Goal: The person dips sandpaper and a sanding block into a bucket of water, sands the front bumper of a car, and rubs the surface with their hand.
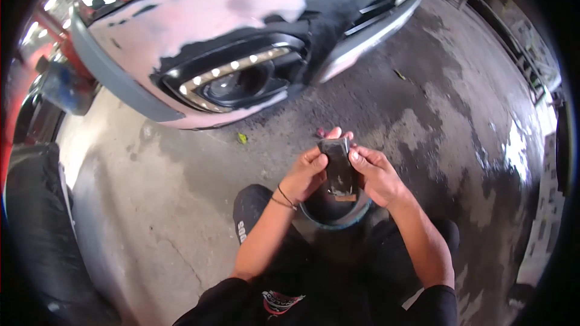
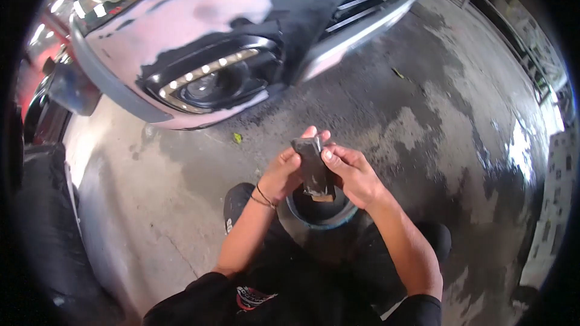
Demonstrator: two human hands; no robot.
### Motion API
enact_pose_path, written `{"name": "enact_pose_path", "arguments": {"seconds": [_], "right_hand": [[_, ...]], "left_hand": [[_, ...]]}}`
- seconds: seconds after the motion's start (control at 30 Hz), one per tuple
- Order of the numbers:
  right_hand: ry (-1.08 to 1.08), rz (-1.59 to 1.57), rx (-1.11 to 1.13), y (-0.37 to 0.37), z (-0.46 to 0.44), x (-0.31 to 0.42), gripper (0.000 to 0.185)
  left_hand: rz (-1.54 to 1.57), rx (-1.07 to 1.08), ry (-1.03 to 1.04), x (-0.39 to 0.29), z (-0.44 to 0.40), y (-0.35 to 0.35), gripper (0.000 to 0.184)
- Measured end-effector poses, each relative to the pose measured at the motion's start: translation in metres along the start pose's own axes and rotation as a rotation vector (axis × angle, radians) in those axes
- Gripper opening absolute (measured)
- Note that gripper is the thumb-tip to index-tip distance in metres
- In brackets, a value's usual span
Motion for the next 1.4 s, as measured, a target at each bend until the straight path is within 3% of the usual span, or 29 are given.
{"name": "enact_pose_path", "arguments": {"seconds": [0.13, 0.2, 0.27, 0.33, 0.43, 0.5, 0.53, 0.57, 0.6, 0.67, 0.73, 0.83, 0.9, 0.97, 1.03, 1.1, 1.13, 1.17, 1.27, 1.4], "right_hand": [[0.026, 0.073, -0.145, -0.016, 0.025, -0.005, 0.042], [0.151, 0.638, -0.284, -0.035, 0.043, -0.002, 0.052], [0.143, 0.744, -0.357, -0.051, 0.069, 0.005, 0.049], [-0.096, 1.227, -0.457, -0.044, 0.099, 0.055, 0.035], [-0.222, 1.048, -0.559, -0.038, 0.128, 0.103, 0.027], [-0.283, 1.01, -0.587, -0.025, 0.122, 0.13, 0.025], [-0.298, 1.011, -0.549, -0.026, 0.111, 0.131, 0.025], [-0.315, 1.024, -0.54, -0.028, 0.1, 0.131, 0.025], [-0.328, 1.033, -0.534, -0.032, 0.091, 0.127, 0.025], [-0.391, 1.054, -0.479, -0.047, 0.066, 0.104, 0.022], [-0.396, 1.139, -0.46, -0.05, 0.047, 0.085, 0.02], [-0.379, 1.308, -0.41, -0.074, 0.021, 0.046, 0.019], [-0.364, 1.336, -0.351, -0.091, 0.008, 0.032, 0.02], [-0.307, 1.425, -0.282, -0.098, -0.013, 0.028, 0.022], [-0.366, 1.348, -0.266, -0.1, -0.036, 0.031, 0.022], [-0.409, 1.285, -0.258, -0.105, -0.052, 0.029, 0.021], [-0.415, 1.266, -0.24, -0.109, -0.059, 0.024, 0.021], [-0.45, 1.275, -0.195, -0.11, -0.066, 0.018, 0.021], [-0.535, 1.255, -0.101, -0.121, -0.098, -0.011, 0.022], [-0.512, 1.247, 0.041, -0.101, -0.113, -0.035, 0.021]], "left_hand": [[0.182, 0.216, -0.016, 0.036, -0.009, 0.006, 0.08], [0.261, 0.213, -0.041, 0.05, -0.012, 0.014, 0.076], [0.357, 0.118, -0.128, 0.07, -0.018, 0.0, 0.074], [0.407, 0.06, -0.131, 0.073, -0.024, -0.007, 0.072], [0.062, -0.163, -0.334, 0.126, -0.033, -0.076, 0.063], [-0.523, -0.32, -0.614, 0.157, -0.028, -0.105, 0.051], [-0.719, -0.252, -0.573, 0.185, -0.033, -0.124, 0.045], [-1.187, -0.164, -0.187, 0.223, -0.042, -0.155, 0.042], [-1.419, -0.196, -0.493, 0.228, -0.039, -0.147, 0.041], [-1.749, -0.157, -0.758, 0.287, -0.032, -0.185, 0.039], [-1.842, -0.184, -0.96, 0.334, -0.016, -0.229, 0.04], [-1.775, -0.332, -0.875, 0.316, -0.001, -0.217, 0.041], [-1.751, -0.143, -0.905, 0.281, -0.009, -0.173, 0.04], [-1.704, -0.249, -0.625, 0.233, -0.016, -0.144, 0.039], [-1.488, -0.193, -0.369, 0.171, -0.025, -0.109, 0.039], [-1.429, -0.262, -0.24, 0.088, -0.032, -0.055, 0.035], [-1.497, -0.341, -0.246, 0.046, -0.037, -0.03, 0.037], [-1.6, -0.383, 0.042, -0.004, -0.037, 0.009, 0.04], [-1.957, -0.349, 0.493, -0.127, -0.04, 0.117, 0.051], [-2.529, -0.219, 0.972, -0.226, -0.063, 0.189, 0.049]]}}
Point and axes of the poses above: each hand's wrist, its own z-axis away from the middle knuckle, its own y-axis out of the palm, x = y × z, the point moved 7 cm from there along -z, towards the middle knuckle, and after that the axes turned 9 degrees about -y, right-handed, at the moved point
